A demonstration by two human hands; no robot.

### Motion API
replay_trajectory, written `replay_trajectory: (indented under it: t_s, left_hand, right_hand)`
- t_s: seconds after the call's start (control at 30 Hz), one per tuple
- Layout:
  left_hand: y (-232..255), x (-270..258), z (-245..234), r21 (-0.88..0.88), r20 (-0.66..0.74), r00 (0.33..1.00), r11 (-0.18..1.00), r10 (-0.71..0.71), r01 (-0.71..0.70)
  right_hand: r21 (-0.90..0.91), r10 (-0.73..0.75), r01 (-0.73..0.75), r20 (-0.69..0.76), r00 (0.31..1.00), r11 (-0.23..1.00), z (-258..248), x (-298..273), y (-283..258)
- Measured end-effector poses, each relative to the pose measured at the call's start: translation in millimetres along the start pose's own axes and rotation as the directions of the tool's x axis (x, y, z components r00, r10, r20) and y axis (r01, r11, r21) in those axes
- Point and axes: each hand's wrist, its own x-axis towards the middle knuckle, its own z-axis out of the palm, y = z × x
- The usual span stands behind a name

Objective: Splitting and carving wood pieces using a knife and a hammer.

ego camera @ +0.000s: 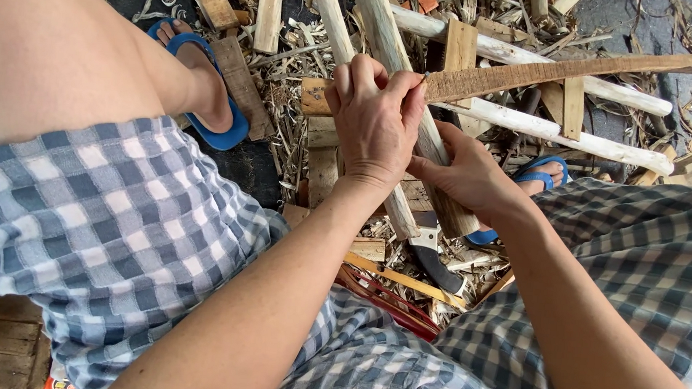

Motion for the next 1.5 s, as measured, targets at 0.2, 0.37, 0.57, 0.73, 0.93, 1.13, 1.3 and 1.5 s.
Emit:
replay_trajectory:
  t_s: [0.2, 0.37, 0.57, 0.73, 0.93, 1.13, 1.3, 1.5]
  left_hand:
    - [-2, -1, 2, 0.002, 0.002, 1.000, 1.000, 0.010, -0.010]
    - [7, 4, -9, 0.013, -0.034, 0.999, 1.000, 0.026, -0.026]
    - [0, 3, 0, 0.017, -0.062, 0.995, 0.997, 0.078, -0.077]
    - [-3, 0, -2, 0.064, -0.066, 0.994, 0.995, 0.087, -0.083]
    - [0, 2, -10, -0.007, -0.077, 0.994, 0.997, 0.077, -0.078]
    - [-6, 2, -1, -0.083, -0.041, 0.998, 0.995, 0.043, -0.047]
    - [1, 6, -4, -0.122, 0.013, 0.997, 0.990, -0.074, 0.075]
    - [-21, 23, 5, -0.653, -0.012, 0.947, 0.720, -0.320, 0.236]
  right_hand:
    - [0.095, 0.093, -0.104, 0.106, 0.990, 0.990, -30, -28, -30]
    - [0.234, 0.399, -0.410, 0.098, 0.912, 0.881, -58, -32, -42]
    - [0.540, 0.393, -0.337, 0.013, 0.919, 0.771, -73, -27, 21]
    - [0.560, 0.393, -0.347, 0.042, 0.919, 0.752, -60, -35, 19]
    - [0.507, 0.307, -0.323, 0.117, 0.944, 0.799, -38, -22, -3]
    - [0.502, 0.299, -0.303, 0.091, 0.950, 0.810, -23, 9, -44]
    - [0.647, 0.446, -0.301, -0.067, 0.893, 0.701, -2, 46, -33]
    - [0.586, 0.394, -0.236, -0.157, 0.906, 0.775, 2, 54, -28]
